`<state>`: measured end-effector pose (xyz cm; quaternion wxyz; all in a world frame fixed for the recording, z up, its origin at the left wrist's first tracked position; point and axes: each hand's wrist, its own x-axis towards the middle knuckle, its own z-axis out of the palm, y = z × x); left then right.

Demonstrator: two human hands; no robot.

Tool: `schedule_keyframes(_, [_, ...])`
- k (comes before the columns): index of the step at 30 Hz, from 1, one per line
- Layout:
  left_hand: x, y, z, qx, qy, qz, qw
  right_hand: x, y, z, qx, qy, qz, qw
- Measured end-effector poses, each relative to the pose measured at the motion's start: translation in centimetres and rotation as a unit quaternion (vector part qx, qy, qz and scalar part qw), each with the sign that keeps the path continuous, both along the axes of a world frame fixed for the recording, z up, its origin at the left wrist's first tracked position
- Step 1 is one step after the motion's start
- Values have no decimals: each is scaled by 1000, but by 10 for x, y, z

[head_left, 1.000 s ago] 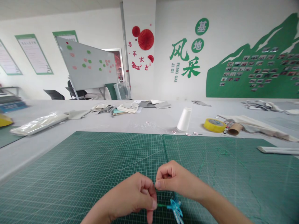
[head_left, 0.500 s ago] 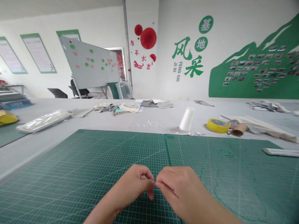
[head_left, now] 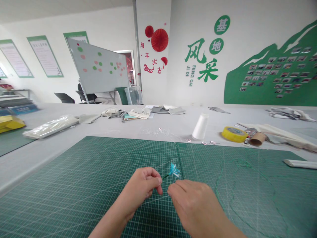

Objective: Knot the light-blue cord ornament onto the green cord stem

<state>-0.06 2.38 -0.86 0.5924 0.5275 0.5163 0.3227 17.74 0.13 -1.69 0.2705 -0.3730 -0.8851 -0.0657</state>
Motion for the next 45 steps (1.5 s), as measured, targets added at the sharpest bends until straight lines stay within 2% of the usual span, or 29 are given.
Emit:
schedule_keyframes(9, [-2, -1, 4, -1, -5, 4, 1000, 2, 2, 0, 24, 3, -31, 999])
schedule_keyframes(16, [-1, -2, 5, -2, -13, 14, 1000, 1, 3, -4, 7, 3, -34, 999])
schedule_keyframes(27, [-1, -4, 5, -15, -62, 6, 998, 2, 8, -11, -51, 23, -55, 997])
schedule_keyframes(33, [-1, -4, 4, -23, -98, -2, 995, 4, 12, -13, -140, 67, -59, 986])
schedule_keyframes(36, [-1, -4, 5, -28, -128, -14, 991, 5, 14, -11, -225, 135, -45, 964])
schedule_keyframes(38, [-2, -4, 5, -37, -152, -28, 987, 6, 18, -10, -290, 186, -15, 939])
schedule_keyframes(42, [-5, -5, 4, -56, -175, -83, 979, 10, 28, -11, -413, 292, 65, 860])
schedule_keyframes(45, [-7, -6, 2, -73, -160, -144, 974, 17, 37, -15, -487, 331, 118, 800])
